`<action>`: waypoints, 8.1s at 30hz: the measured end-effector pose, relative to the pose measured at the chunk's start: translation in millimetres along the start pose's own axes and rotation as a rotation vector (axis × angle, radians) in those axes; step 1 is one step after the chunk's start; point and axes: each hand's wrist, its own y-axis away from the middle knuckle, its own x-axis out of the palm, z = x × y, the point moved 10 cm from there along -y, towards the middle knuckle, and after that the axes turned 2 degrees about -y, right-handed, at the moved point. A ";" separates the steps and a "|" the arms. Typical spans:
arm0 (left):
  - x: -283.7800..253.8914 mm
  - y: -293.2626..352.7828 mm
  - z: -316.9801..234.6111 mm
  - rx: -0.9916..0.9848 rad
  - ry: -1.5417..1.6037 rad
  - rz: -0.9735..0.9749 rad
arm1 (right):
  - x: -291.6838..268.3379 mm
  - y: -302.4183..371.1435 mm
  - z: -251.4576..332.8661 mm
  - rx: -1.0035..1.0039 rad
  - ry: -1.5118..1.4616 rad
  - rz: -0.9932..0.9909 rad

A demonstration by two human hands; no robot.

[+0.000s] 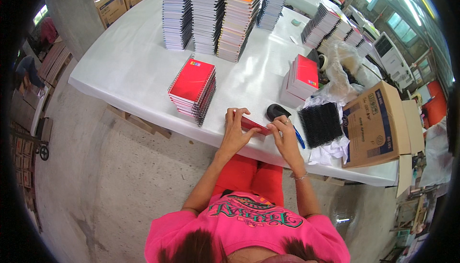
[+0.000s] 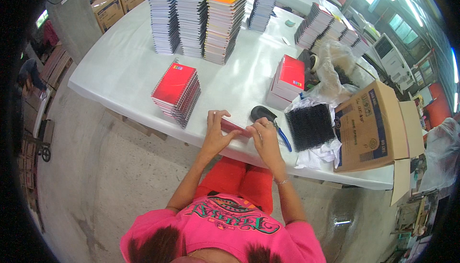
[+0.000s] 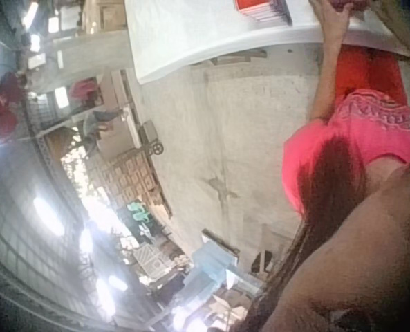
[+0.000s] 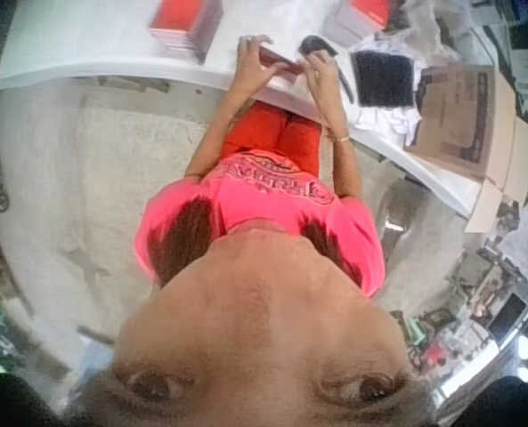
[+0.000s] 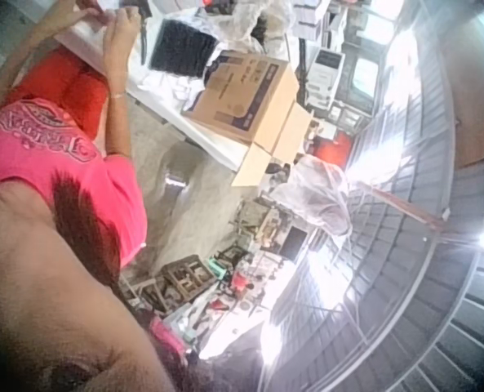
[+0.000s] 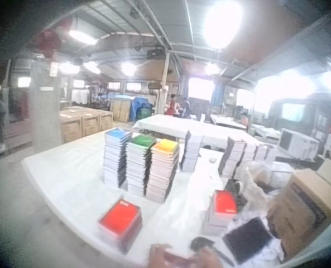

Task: The person assembles spiral-bound notebooks by inserting black plastic spiral coils into the punched holes of red notebook covers. They use pliers to secure the coils and place the finished notebooks into a stack on the table.

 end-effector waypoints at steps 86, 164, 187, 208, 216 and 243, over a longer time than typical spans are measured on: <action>-1.0 -23.6 40.2 -0.053 0.379 0.295 | 20.5 14.9 -72.9 0.449 -0.609 0.223; 10.3 -15.7 40.6 -0.006 0.440 0.296 | 26.4 -39.7 -52.6 0.117 0.046 0.038; -17.0 -1.1 26.4 -0.237 0.386 -0.059 | -18.8 51.6 5.4 0.126 -0.098 -0.316; -15.3 7.0 22.8 -0.257 0.465 0.021 | 45.3 21.8 49.8 -0.049 -0.111 -0.247; -17.7 9.3 18.2 -0.241 0.430 -0.004 | 46.6 22.3 48.5 -0.047 -0.095 -0.239; -26.4 22.2 -14.1 -0.107 0.104 -0.110 | 63.9 28.8 -8.3 0.436 -0.965 0.193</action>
